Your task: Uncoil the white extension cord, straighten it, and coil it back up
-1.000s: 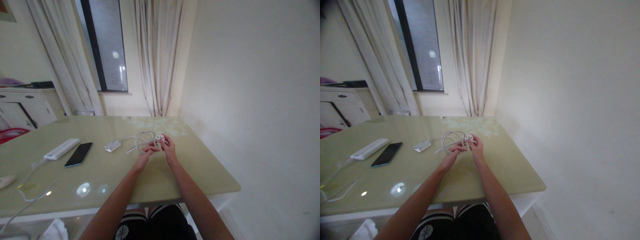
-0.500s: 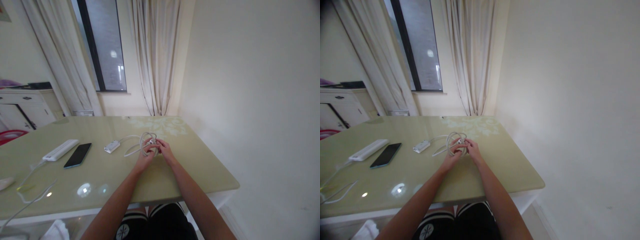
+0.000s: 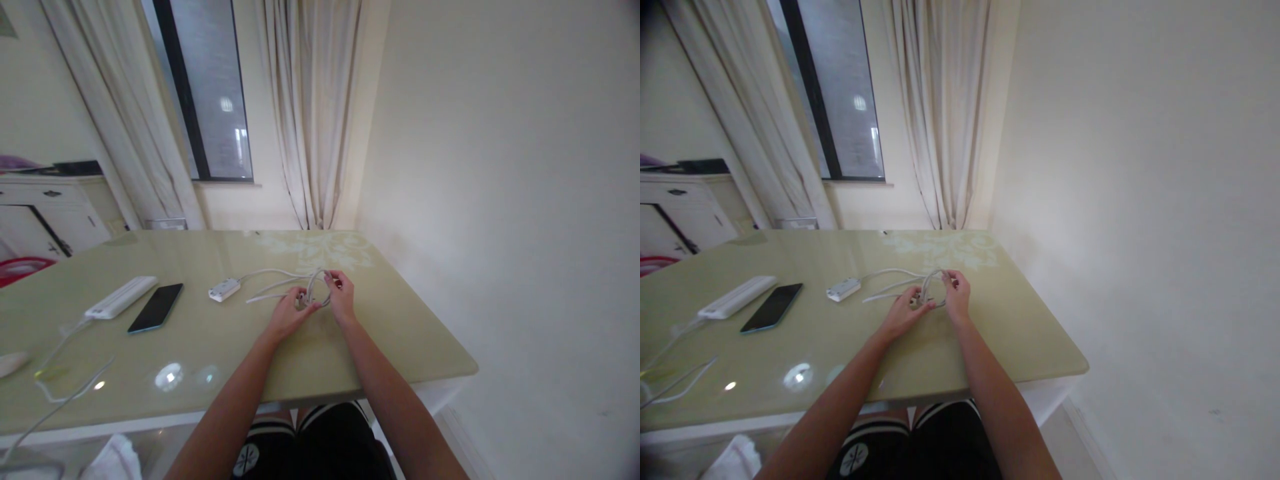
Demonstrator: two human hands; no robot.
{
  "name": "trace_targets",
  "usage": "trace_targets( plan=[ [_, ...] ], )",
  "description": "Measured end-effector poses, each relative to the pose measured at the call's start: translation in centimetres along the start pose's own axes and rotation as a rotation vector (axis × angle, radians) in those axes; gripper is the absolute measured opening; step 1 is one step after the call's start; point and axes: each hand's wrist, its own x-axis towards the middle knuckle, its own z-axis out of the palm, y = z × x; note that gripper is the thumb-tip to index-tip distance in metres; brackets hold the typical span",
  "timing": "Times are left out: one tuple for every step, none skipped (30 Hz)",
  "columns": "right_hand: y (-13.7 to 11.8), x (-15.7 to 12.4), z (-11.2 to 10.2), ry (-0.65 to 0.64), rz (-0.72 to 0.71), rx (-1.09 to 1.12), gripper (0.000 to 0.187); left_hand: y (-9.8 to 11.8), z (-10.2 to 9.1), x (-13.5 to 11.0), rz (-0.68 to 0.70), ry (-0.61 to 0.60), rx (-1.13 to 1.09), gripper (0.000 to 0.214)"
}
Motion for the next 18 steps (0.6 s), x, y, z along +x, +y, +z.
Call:
trace_targets(
  plan=[
    [0.0,0.3,-0.3,0.057,-0.011,0.017,0.038,-0.2,-0.1,0.2,-0.010,0.024,-0.037,0.043],
    [0.1,0.7,-0.6,0.118,-0.016,0.041,0.037,-0.4,-0.2,0.4,-0.028,0.053,-0.081,0.043],
    [0.1,1.0,-0.9,0.177,-0.015,0.077,0.037,-0.7,-0.3,0.6,-0.054,0.087,-0.129,0.042],
    [0.1,1.4,-1.1,0.226,-0.011,0.122,0.037,-0.9,-0.4,0.7,-0.088,0.128,-0.175,0.039],
    [0.1,1.6,-1.4,0.263,-0.006,0.174,0.038,-1.1,-0.6,0.9,-0.127,0.178,-0.212,0.037],
    [0.1,1.8,-1.6,0.288,-0.002,0.226,0.039,-1.3,-0.7,1.0,-0.167,0.235,-0.238,0.036],
    [-0.1,1.9,-1.8,0.305,-0.004,0.273,0.040,-1.4,-0.9,1.1,-0.203,0.297,-0.253,0.036],
    [-0.3,2.0,-1.9,0.313,-0.015,0.307,0.042,-1.5,-1.0,1.1,-0.231,0.359,-0.262,0.037],
    [-0.6,2.0,-1.9,0.317,-0.037,0.328,0.043,-1.5,-1.2,1.1,-0.249,0.405,-0.278,0.037],
    [-0.9,1.9,-1.8,0.317,-0.070,0.336,0.044,-1.5,-1.2,1.1,-0.256,0.423,-0.305,0.037],
    [-1.4,2.0,-1.7,0.316,-0.105,0.338,0.044,-1.5,-1.2,1.1,-0.254,0.415,-0.342,0.036],
    [-1.8,2.1,-1.6,0.316,-0.134,0.342,0.044,-1.4,-1.1,1.1,-0.246,0.387,-0.386,0.036],
    [-2.4,2.4,-1.4,0.326,-0.148,0.351,0.044,-1.3,-0.8,1.1,-0.235,0.345,-0.427,0.037],
    [-3.1,2.8,-1.2,0.347,-0.150,0.369,0.043,-1.3,-0.6,1.0,-0.227,0.292,-0.461,0.038],
    [-3.9,3.3,-1.0,0.373,-0.145,0.393,0.042,-1.2,-0.2,1.0,-0.228,0.236,-0.484,0.041],
    [-4.8,4.0,-0.8,0.396,-0.142,0.423,0.041,-1.1,0.1,0.9,-0.241,0.177,-0.497,0.043],
    [-6.0,4.7,-0.7,0.408,-0.151,0.461,0.039,-1.0,0.4,0.9,-0.268,0.116,-0.503,0.044],
    [-7.3,5.5,-0.6,0.407,-0.173,0.503,0.038,-0.9,0.6,0.8,-0.305,0.054,-0.504,0.044]
  ],
)
